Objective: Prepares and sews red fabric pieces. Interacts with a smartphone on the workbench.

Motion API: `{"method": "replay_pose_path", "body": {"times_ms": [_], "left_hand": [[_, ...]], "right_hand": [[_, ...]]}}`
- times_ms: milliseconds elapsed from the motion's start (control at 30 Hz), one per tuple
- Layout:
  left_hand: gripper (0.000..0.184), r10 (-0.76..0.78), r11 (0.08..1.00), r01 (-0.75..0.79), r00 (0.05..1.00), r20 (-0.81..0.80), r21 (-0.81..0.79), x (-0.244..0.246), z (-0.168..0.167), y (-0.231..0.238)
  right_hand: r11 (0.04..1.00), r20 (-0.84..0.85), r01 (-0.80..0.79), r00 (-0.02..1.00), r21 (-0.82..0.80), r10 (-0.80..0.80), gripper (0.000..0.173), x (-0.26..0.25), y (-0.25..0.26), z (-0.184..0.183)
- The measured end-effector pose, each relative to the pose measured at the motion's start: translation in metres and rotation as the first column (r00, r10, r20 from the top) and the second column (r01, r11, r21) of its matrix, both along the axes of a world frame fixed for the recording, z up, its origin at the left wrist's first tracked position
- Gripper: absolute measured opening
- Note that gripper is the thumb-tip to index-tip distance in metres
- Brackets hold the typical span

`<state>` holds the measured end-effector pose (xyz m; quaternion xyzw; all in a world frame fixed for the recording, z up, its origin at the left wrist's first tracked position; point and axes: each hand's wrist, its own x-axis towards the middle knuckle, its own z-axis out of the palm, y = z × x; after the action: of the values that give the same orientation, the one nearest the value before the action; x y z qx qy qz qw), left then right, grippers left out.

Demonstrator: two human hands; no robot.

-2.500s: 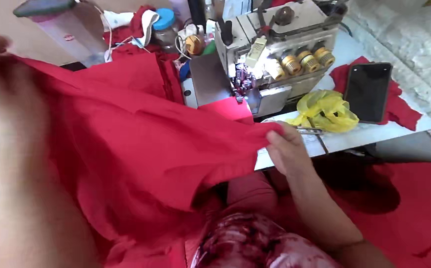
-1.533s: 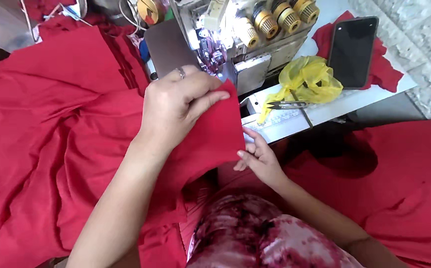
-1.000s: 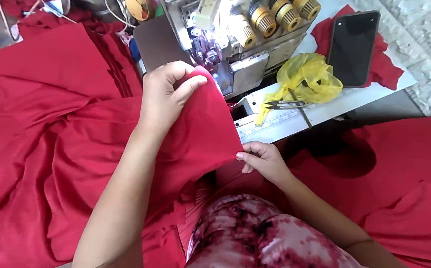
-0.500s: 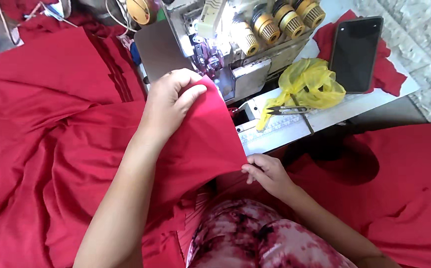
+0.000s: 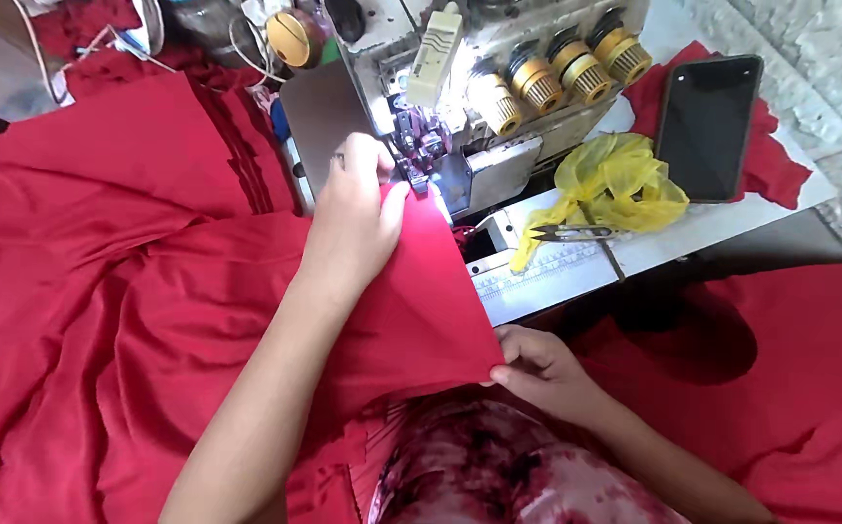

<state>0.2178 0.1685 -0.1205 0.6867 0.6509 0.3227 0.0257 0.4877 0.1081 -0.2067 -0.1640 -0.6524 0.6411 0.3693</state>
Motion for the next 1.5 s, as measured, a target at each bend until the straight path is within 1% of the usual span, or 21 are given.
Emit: {"method": "replay_pose_path", "body": {"times_ms": [67, 167, 200, 233, 300, 367, 400, 433, 500, 600, 667, 733, 800, 867, 1000, 1067, 1133, 1200, 1333, 1433, 1500], "left_hand": [[0.025, 0.023, 0.996, -0.020, 0.999, 0.032, -0.084, 0.004, 0.016, 0.004], [0.024, -0.002, 0.998, 0.005, 0.999, 0.039, -0.062, 0.001, 0.018, 0.000], [0.028, -0.027, 0.998, 0.028, 0.999, 0.018, -0.051, 0.001, 0.018, -0.009], [0.037, -0.066, 0.998, 0.065, 0.998, -0.019, -0.027, 0.001, 0.016, -0.022], [0.066, -0.174, 0.982, 0.176, 0.984, -0.037, 0.061, 0.005, -0.001, -0.053], [0.076, -0.274, 0.954, 0.282, 0.958, -0.081, 0.105, 0.017, -0.029, -0.083], [0.077, -0.288, 0.946, 0.306, 0.944, -0.163, 0.103, 0.022, -0.042, -0.093], [0.074, -0.274, 0.947, 0.308, 0.925, -0.262, 0.097, 0.024, -0.052, -0.099], [0.051, -0.223, 0.950, 0.287, 0.899, -0.377, 0.120, 0.018, -0.060, -0.099], [0.027, -0.285, 0.920, 0.353, 0.899, -0.331, 0.168, 0.004, -0.035, -0.079], [0.023, -0.350, 0.894, 0.413, 0.885, -0.307, 0.172, -0.003, -0.014, -0.061], [0.022, -0.378, 0.894, 0.427, 0.882, -0.281, 0.137, -0.010, -0.003, -0.043], [0.023, -0.361, 0.911, 0.401, 0.889, -0.281, 0.097, -0.016, 0.002, -0.026], [0.025, -0.342, 0.926, 0.375, 0.889, -0.304, 0.054, -0.023, 0.005, -0.012], [0.024, -0.315, 0.946, 0.322, 0.892, -0.323, -0.033, -0.032, 0.015, 0.006], [0.030, -0.230, 0.972, 0.231, 0.930, -0.286, -0.030, -0.034, 0.020, 0.010], [0.036, -0.131, 0.991, 0.125, 0.973, -0.190, -0.043, -0.034, 0.021, 0.011], [0.033, -0.032, 0.997, 0.021, 0.989, -0.142, -0.076, -0.034, 0.020, 0.008], [0.016, 0.091, 0.993, -0.092, 0.996, -0.020, -0.068, -0.032, 0.016, -0.029], [0.018, 0.164, 0.986, -0.164, 0.986, -0.009, 0.002, -0.019, 0.011, -0.075], [0.021, 0.123, 0.992, -0.123, 0.992, 0.025, 0.025, -0.003, 0.002, -0.098]], "right_hand": [[0.992, -0.069, -0.026, 0.997, -0.123, 0.018, 0.004, -0.002, 0.006, 0.013], [0.973, -0.092, -0.066, 0.995, -0.222, 0.046, 0.019, -0.006, 0.006, 0.028], [0.968, -0.095, -0.082, 0.994, -0.237, 0.061, 0.021, -0.008, 0.005, 0.031], [0.965, -0.102, -0.099, 0.992, -0.242, 0.076, 0.020, -0.010, 0.006, 0.032], [0.962, -0.114, -0.116, 0.989, -0.248, 0.090, 0.019, -0.017, 0.010, 0.033], [0.969, -0.096, -0.092, 0.993, -0.230, 0.071, 0.017, -0.026, 0.019, 0.034], [0.975, -0.078, -0.071, 0.995, -0.212, 0.056, 0.017, -0.031, 0.024, 0.035], [0.979, -0.062, -0.047, 0.997, -0.197, 0.036, 0.017, -0.036, 0.029, 0.037], [0.983, -0.030, 0.009, 0.999, -0.182, -0.015, 0.016, -0.047, 0.041, 0.039], [0.987, 0.029, 0.094, 0.995, -0.129, -0.091, 0.016, -0.063, 0.063, 0.044], [0.993, 0.040, 0.113, 0.993, -0.039, -0.112, 0.015, -0.071, 0.077, 0.046], [0.983, 0.058, 0.154, 0.985, 0.103, -0.160, 0.014, -0.078, 0.087, 0.046], [0.939, 0.070, 0.203, 0.971, 0.278, -0.231, 0.019, -0.082, 0.094, 0.043], [0.890, 0.110, 0.229, 0.950, 0.393, -0.293, 0.027, -0.082, 0.096, 0.039], [0.894, 0.145, 0.199, 0.950, 0.401, -0.276, 0.037, -0.077, 0.092, 0.030], [0.896, 0.140, 0.174, 0.958, 0.408, -0.250, 0.037, -0.075, 0.087, 0.028], [0.898, 0.130, 0.142, 0.968, 0.417, -0.213, 0.033, -0.073, 0.081, 0.029], [0.892, 0.121, 0.091, 0.980, 0.443, -0.160, 0.026, -0.073, 0.077, 0.031], [0.854, 0.084, 0.039, 0.992, 0.518, -0.096, 0.024, -0.075, 0.068, 0.030], [0.813, 0.012, 0.086, 0.993, 0.576, -0.114, 0.022, -0.080, 0.062, 0.025], [0.771, 0.029, 0.063, 0.994, 0.633, -0.105, 0.029, -0.083, 0.063, 0.023]]}}
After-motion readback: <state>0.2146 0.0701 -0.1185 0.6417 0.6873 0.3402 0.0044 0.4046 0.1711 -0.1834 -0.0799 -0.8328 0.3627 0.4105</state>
